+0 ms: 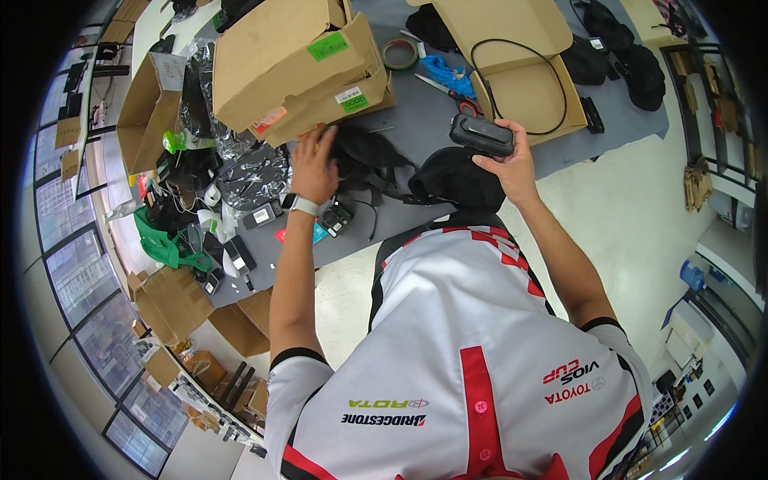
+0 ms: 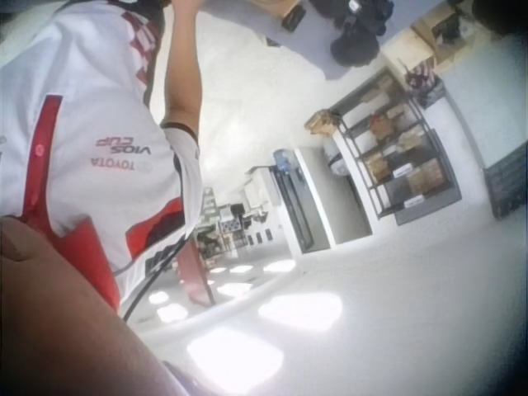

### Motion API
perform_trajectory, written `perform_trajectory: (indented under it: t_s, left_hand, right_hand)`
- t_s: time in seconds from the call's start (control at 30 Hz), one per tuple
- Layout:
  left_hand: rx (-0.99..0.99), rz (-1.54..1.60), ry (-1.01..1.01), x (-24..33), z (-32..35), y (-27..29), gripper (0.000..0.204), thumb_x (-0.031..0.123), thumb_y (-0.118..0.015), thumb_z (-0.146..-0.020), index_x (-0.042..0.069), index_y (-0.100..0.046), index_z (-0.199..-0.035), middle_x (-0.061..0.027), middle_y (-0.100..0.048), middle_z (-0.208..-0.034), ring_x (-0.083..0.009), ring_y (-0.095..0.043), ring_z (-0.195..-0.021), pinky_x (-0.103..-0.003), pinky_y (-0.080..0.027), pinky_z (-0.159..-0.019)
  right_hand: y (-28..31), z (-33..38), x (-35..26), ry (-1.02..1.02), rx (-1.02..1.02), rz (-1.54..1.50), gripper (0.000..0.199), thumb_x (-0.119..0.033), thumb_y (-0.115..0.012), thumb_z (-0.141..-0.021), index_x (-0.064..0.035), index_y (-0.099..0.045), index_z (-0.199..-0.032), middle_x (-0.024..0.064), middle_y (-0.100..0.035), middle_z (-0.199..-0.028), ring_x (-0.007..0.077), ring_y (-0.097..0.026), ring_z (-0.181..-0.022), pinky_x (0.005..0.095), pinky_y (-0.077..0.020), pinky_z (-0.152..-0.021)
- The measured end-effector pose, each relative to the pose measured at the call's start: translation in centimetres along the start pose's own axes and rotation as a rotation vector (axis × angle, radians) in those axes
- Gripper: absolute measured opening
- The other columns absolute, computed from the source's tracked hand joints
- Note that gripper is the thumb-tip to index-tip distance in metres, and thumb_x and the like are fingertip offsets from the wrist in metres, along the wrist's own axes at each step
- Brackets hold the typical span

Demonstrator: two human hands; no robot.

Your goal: The person assembles small electronic components on a cluttered workbench. They use a screwdriver to open a black device, insert a battery, and connect a cable. The person then places the device into a black pouch and handles additional cables and boxes.

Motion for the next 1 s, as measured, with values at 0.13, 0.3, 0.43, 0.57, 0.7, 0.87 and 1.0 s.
perform_trajectory:
  t_s: [0.13, 0.3, 0.43, 0.57, 0.7, 0.87, 1.0]
  left_hand:
    - [-0.248, -0.078, -0.225, -1.6, 1.9, -2.7, 0.031, 0.008, -0.07, -0.086, 0.009, -0.073, -0.117, -0.0119, -0.068, -0.122, -0.034, -0.058, -0.131, -0.054, -0.041, -0.115]
    - [-0.574, 0.014, -0.174, -0.7, 6.4, -3.1, 0.025, 0.018, -0.07, -0.091, 0.008, -0.074, -0.114, -0.0127, -0.071, -0.116, -0.0346, -0.064, -0.117, -0.048, -0.045, -0.109]
    - [-0.506, 0.297, -0.079, -1.2, 7.3, -3.9, 0.028, 0.027, -0.063, -0.102, 0.002, -0.073, -0.11, -0.0177, -0.073, -0.104, -0.0399, -0.068, -0.104, -0.048, -0.05, -0.1]
    - [-0.176, 0.445, 0.393, -4.9, 4.9, -6.4, 0.029, 0.022, -0.053, -0.109, 0.001, -0.071, -0.114, -0.0228, -0.073, -0.101, -0.0451, -0.07, -0.095, -0.05, -0.056, -0.088]
    - [0.009, -0.062, 0.154, -8.6, 2.5, -9.0, 0.026, 0.014, -0.054, -0.102, 0.006, -0.07, -0.12, -0.018, -0.07, -0.121, -0.0391, -0.065, -0.12, -0.05, -0.053, -0.098]
    - [-0.295, -0.324, 0.086, -9.3, 1.0, -10.5, 0.028, 0.017, -0.054, -0.1, 0.01, -0.072, -0.12, -0.0123, -0.069, -0.13, -0.0331, -0.059, -0.133, -0.054, -0.049, -0.104]
    - [-0.279, -0.322, -0.037, -9.4, 0.6, -8.4, 0.026, 0.015, -0.061, -0.097, 0.011, -0.069, -0.122, -0.0117, -0.068, -0.131, -0.0337, -0.059, -0.133, -0.054, -0.049, -0.105]
  right_hand:
    - [0.3, 0.7, -0.3, 0.007, 0.018, 0.03, 0.078, 0.016, -0.081, -0.083, -0.0088, -0.04, -0.144, 0.0149, -0.06, -0.137, 0.023, -0.066, -0.125, 0.0371, -0.0564, -0.108]
    - [1.1, 2.1, 0.1, 0.027, 0.075, 0.05, 0.078, 0.015, -0.081, -0.082, -0.0087, -0.041, -0.144, 0.0151, -0.059, -0.137, 0.0222, -0.064, -0.125, 0.037, -0.0563, -0.108]
    - [0.5, 2.7, 0.9, 0.014, 0.093, 0.043, 0.078, 0.014, -0.082, -0.082, -0.0085, -0.041, -0.144, 0.0141, -0.058, -0.137, 0.0219, -0.064, -0.125, 0.0376, -0.0561, -0.108]
    - [-0.2, 2.8, 1.1, 0.004, 0.081, 0.037, 0.078, 0.013, -0.083, -0.082, -0.0083, -0.041, -0.144, 0.0132, -0.057, -0.137, 0.0222, -0.064, -0.126, 0.0382, -0.056, -0.108]
    - [-0.4, 2.4, 1.4, 0.03, 0.073, 0.054, 0.078, 0.013, -0.083, -0.082, -0.0087, -0.041, -0.145, 0.0127, -0.057, -0.138, 0.0222, -0.063, -0.127, 0.0377, -0.0556, -0.109]
    - [-0.2, 2.6, 0.8, 0.054, 0.094, 0.04, 0.079, 0.015, -0.081, -0.082, -0.0094, -0.041, -0.146, 0.012, -0.055, -0.14, 0.0226, -0.062, -0.13, 0.0374, -0.0547, -0.11]
    - [0.2, 3.1, 0.9, 0.058, 0.133, 0.032, 0.079, 0.014, -0.082, -0.082, -0.0085, -0.041, -0.147, 0.0128, -0.056, -0.139, 0.0229, -0.062, -0.129, 0.0374, -0.0546, -0.11]
Point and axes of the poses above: each hand's wrist, its own z-axis away from the middle knuckle, its own y-axis out of the back of the hand, x = y × z, the point moved 2 cm from there along -z, towards the middle knuckle
